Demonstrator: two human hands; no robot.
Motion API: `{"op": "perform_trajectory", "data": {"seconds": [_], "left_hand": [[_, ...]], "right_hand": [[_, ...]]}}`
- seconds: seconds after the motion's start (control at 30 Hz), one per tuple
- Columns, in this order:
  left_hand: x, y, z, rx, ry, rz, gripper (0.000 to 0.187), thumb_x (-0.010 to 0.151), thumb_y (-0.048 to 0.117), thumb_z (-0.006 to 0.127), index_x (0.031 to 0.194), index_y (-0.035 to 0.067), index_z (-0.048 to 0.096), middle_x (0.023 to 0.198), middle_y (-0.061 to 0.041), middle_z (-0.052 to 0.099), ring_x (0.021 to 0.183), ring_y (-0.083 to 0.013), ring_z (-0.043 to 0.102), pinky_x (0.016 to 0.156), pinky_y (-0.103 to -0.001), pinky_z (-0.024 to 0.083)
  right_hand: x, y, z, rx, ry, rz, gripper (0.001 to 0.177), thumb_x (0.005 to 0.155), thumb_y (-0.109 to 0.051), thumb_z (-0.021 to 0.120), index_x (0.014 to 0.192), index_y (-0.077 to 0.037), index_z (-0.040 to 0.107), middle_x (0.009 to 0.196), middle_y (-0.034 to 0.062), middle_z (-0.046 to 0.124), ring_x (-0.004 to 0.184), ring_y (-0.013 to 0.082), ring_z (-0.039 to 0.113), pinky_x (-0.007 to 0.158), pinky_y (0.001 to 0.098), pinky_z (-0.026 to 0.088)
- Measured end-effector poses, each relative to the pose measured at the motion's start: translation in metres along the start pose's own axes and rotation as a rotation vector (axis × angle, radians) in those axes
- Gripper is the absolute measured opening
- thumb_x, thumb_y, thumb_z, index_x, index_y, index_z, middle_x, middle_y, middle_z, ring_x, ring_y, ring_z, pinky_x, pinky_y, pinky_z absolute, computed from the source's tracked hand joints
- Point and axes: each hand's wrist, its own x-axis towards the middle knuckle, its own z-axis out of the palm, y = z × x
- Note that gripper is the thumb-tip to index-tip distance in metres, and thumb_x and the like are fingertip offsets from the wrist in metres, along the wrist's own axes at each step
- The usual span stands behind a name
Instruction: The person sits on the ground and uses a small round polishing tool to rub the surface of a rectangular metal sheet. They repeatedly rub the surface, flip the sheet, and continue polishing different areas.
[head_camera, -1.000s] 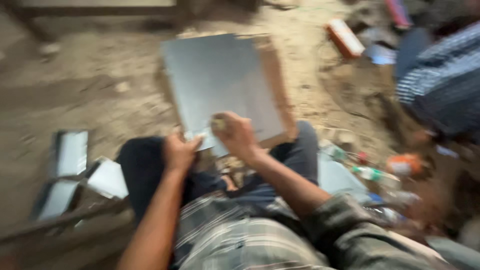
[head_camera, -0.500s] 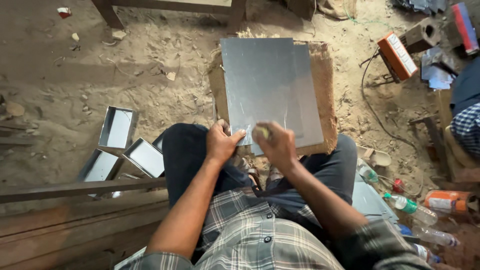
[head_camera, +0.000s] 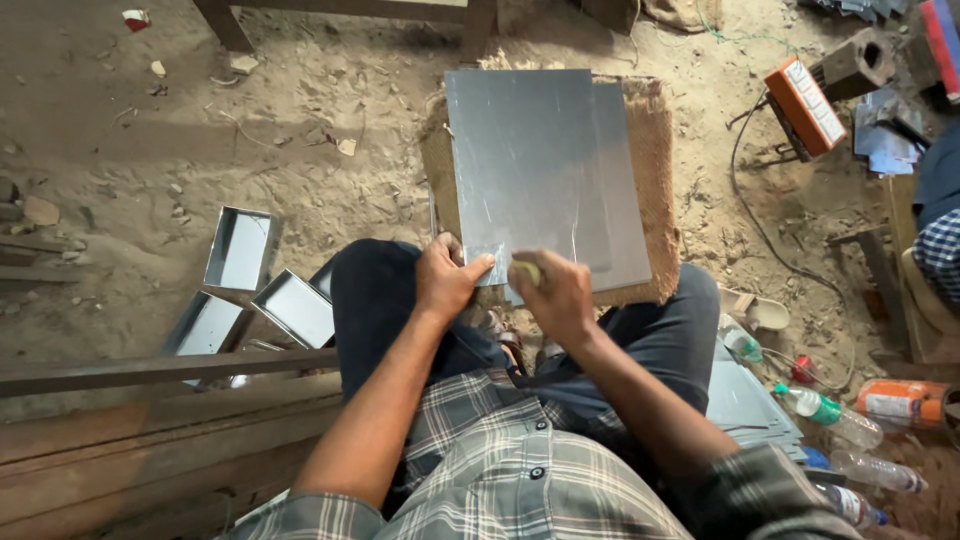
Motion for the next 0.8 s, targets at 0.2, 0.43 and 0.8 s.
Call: {"op": "perform_trajectory", "data": {"seconds": [0.2,0.43,0.8], "left_hand": [[0.001,-0.006,0.002,-0.028,0.008,0.010,0.036,0.068,0.029,0.088,0.073,0.007,0.060,0.065,-0.001,0.065,0.057,-0.0110,0.057,0.053,-0.032,0.049],[0.004,-0.003,0.003,0.039,0.008,0.026,0.042,0.068,0.030,0.090,0.071,0.005,0.057,0.063,-0.005,0.062,0.056,-0.0134,0.054,0.053,-0.034,0.047],[0.002,-0.005,0.003,0.019,0.028,0.008,0.042,0.067,0.032,0.089,0.072,0.006,0.057,0.065,-0.004,0.062,0.058,-0.0135,0.055,0.053,-0.034,0.048]], "right_hand": [[0.016,0.011,0.008,-0.016,0.069,0.015,0.024,0.096,-0.017,0.069,0.112,0.000,0.074,0.092,0.0144,0.079,0.074,0.0171,0.077,0.065,0.0289,0.061],[0.010,0.006,0.004,-0.030,0.039,-0.086,0.019,0.095,-0.015,0.070,0.108,-0.001,0.075,0.090,0.0160,0.078,0.075,0.0188,0.077,0.067,0.0308,0.060],[-0.043,0.004,0.000,0.051,-0.085,0.093,0.019,0.093,-0.015,0.073,0.106,-0.002,0.073,0.085,0.0130,0.078,0.060,0.0140,0.075,0.051,0.0257,0.061]]}}
